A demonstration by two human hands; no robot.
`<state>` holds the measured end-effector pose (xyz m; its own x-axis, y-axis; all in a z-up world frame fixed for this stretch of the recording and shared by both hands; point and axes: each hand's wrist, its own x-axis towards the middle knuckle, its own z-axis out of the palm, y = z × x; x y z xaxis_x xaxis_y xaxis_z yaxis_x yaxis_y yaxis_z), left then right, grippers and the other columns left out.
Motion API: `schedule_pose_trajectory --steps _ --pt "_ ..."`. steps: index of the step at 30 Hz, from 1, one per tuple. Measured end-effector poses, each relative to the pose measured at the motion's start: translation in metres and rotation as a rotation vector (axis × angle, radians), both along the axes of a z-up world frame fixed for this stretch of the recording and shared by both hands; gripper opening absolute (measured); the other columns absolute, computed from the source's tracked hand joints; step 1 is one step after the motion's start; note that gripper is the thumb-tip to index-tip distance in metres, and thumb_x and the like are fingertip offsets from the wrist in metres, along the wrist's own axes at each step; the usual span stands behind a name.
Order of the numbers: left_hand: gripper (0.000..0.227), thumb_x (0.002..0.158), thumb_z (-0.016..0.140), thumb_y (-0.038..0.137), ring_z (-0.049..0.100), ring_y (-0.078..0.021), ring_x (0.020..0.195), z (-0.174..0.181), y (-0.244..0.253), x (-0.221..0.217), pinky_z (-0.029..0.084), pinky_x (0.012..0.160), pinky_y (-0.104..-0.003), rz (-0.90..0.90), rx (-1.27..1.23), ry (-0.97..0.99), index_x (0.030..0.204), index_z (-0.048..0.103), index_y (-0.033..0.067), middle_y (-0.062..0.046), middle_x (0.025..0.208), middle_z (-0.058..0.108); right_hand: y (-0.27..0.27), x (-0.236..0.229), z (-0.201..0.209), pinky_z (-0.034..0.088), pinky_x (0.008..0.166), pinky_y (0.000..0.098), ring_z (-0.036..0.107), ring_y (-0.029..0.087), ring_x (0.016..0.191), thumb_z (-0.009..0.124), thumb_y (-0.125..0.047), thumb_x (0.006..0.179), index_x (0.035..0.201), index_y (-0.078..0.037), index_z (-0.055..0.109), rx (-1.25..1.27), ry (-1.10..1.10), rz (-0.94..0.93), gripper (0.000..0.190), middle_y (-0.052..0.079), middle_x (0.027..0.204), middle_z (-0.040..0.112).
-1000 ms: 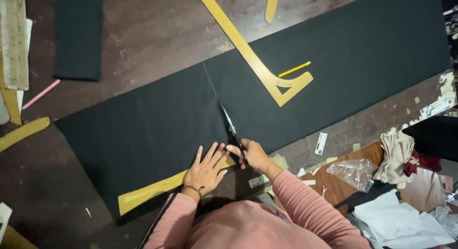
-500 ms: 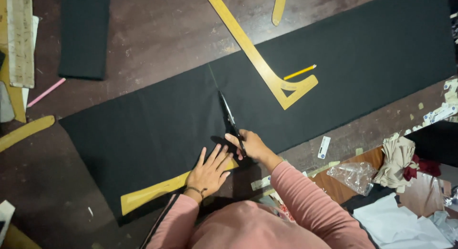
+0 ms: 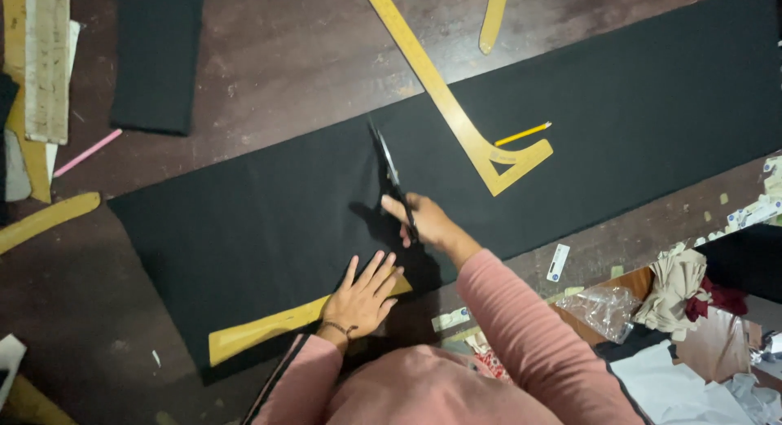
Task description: The person marks a large piece of black fabric with a pencil and a yellow ruler, then uses scissors to cut the fabric into several rectangular pieces. The person repeatedly measures and cuts the fabric on a cluttered work table.
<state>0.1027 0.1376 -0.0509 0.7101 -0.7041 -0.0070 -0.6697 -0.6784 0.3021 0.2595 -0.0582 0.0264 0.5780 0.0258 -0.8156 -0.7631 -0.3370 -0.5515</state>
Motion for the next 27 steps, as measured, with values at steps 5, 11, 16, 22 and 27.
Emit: schedule_pose_trajectory --steps 5,11,16,22,27 --pt "0.062 0.103 0.031 0.05 0.02 -0.0251 0.159 0.001 -0.002 0.005 0.011 0.126 -0.058 0.03 -0.067 -0.078 0.158 0.036 0.0217 -0.007 0.17 0.028 0.0 0.009 -0.002 0.053 0.046 0.026 0.069 0.023 0.045 0.074 -0.059 0.087 0.086 -0.004 0.063 -0.072 -0.016 0.059 0.057 0.018 0.059 0.067" --pt "0.062 0.103 0.033 0.049 0.023 -0.0246 0.158 -0.001 -0.004 0.006 0.012 0.126 -0.058 0.059 -0.119 -0.115 0.158 0.038 0.0211 -0.008 0.168 0.031 0.007 0.03 0.004 0.053 0.044 0.0263 0.07 0.022 0.046 0.07 -0.067 0.087 0.087 -0.005 0.063 -0.08 -0.026 0.063 0.062 0.016 0.061 0.067" --pt "0.057 0.103 0.039 0.042 0.027 -0.0273 0.156 0.008 0.004 0.008 0.015 0.125 -0.057 0.051 -0.152 -0.091 0.155 0.042 0.0202 -0.009 0.166 0.035 0.006 0.031 -0.004 0.052 0.042 0.0246 0.069 0.022 0.044 0.074 -0.057 0.089 0.084 -0.005 0.063 -0.106 -0.065 0.068 0.054 0.017 0.058 0.066" --pt "0.058 0.089 0.058 0.03 0.051 -0.022 0.123 -0.002 0.018 -0.007 0.043 0.105 -0.044 0.149 -0.19 -0.015 0.147 0.052 0.0243 0.0 0.13 0.053 -0.008 -0.007 0.011 0.053 0.046 0.0281 0.069 0.024 0.046 0.08 -0.055 0.086 0.082 -0.003 0.063 -0.093 -0.174 0.095 0.055 0.017 0.058 0.066" --pt "0.059 0.083 0.078 0.032 0.05 -0.0247 0.105 0.011 0.046 -0.026 0.045 0.085 -0.043 0.303 0.011 0.295 0.136 0.055 0.0213 -0.002 0.116 0.051 -0.02 -0.083 0.048 0.057 0.078 0.0444 0.076 0.038 0.078 0.072 -0.067 0.089 0.092 -0.004 0.063 -0.591 -0.214 0.261 0.064 0.021 0.069 0.074"
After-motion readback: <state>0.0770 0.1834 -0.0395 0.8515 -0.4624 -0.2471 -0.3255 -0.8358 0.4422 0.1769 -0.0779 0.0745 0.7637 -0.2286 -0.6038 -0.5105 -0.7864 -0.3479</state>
